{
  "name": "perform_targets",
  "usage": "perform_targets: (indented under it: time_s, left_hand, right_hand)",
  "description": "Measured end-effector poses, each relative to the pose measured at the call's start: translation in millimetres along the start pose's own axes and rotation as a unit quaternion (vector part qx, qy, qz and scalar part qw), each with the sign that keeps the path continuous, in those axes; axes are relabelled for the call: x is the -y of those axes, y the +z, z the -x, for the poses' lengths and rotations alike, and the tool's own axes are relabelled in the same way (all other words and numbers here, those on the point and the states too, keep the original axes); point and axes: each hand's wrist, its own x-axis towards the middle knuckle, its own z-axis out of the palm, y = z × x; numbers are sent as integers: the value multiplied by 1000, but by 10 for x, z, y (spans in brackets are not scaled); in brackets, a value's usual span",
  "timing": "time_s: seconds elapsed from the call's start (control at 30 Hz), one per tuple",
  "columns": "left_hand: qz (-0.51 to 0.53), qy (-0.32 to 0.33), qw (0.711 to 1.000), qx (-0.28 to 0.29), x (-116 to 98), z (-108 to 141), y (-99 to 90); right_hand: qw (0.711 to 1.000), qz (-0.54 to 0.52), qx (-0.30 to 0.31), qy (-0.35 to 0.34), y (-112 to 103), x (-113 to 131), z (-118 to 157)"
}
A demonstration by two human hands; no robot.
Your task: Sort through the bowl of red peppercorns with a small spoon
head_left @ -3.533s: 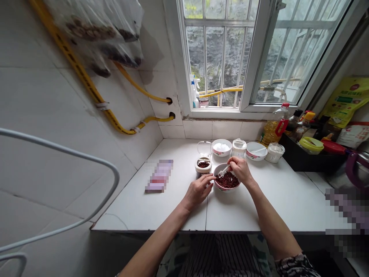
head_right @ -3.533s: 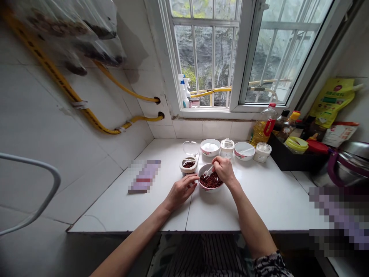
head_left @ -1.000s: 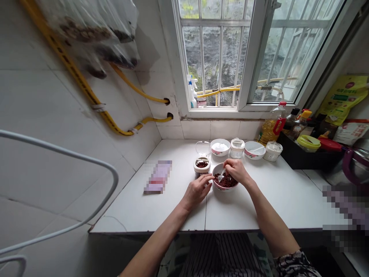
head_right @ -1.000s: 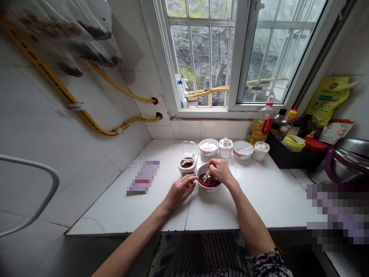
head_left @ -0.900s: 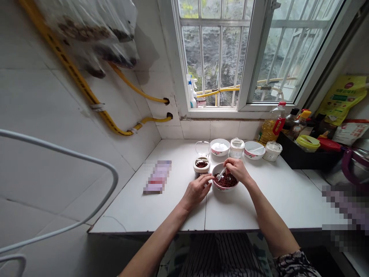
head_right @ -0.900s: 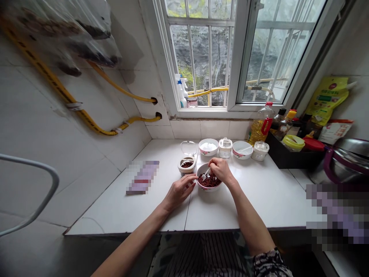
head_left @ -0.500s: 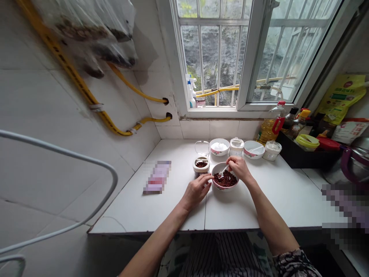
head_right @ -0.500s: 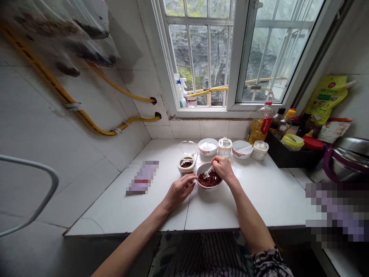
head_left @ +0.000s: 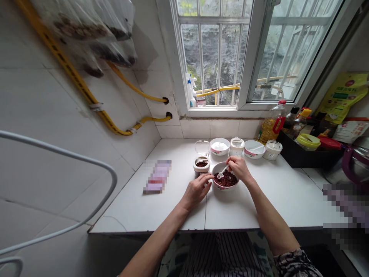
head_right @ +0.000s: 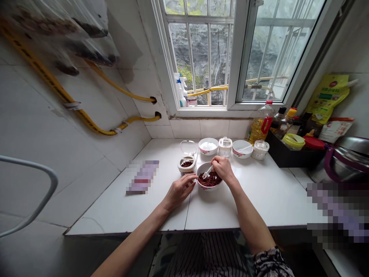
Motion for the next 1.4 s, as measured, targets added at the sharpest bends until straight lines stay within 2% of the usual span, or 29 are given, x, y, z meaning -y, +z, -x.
perform_targets:
  time_s: [0.27, 0.47, 0.57, 0.63, 0.7, 0.8, 0.87, 0.93, 1.03, 1.13, 1.27, 1.4]
  left_hand:
    - [-4, 0, 1000, 3, 16, 6, 5]
    - [-9, 2, 1000, -2, 15, 1, 10]
    - [-13, -1, 1000, -1, 16, 2, 15]
    - [-13, -4, 1000, -1, 21, 5, 19]
    - [-13, -5, 1000, 0, 26, 9, 23]
    - [-12, -6, 1000, 2, 27, 12, 22]
    - [-11, -7, 1000, 3, 21, 11, 16]
    - [-10, -8, 1000, 4, 12, 9, 6]
    - [-9, -6, 1000, 3, 2, 5, -5]
    - [-7, -1, 1000, -1, 2, 4, -6]
    - [-5, 4, 1000, -3, 8, 3, 3]
    - [-4, 8, 1000, -6, 8, -3, 6]
  right_hand:
    - [995, -96, 5, 29, -38, -42, -64]
    - [989, -145, -8, 6, -22, 11, -50]
    - [987, -154, -19, -50, 82, 66, 13]
    - [987, -125, -20, -99, 174, 101, 63]
    - [985, -47, -11, -164, 256, 132, 107]
    - [961, 84, 5, -263, 308, 163, 146]
    - [948, 118, -5, -296, 277, 169, 152]
    - [949, 124, -40, -289, 197, 160, 143]
    - [953, 156, -101, -238, 34, 116, 103]
    - [945, 224, -119, -208, -75, 53, 50]
    - [944, 269, -56, -184, -40, 5, 19]
    - [958, 216, 11, -186, 42, 16, 37]
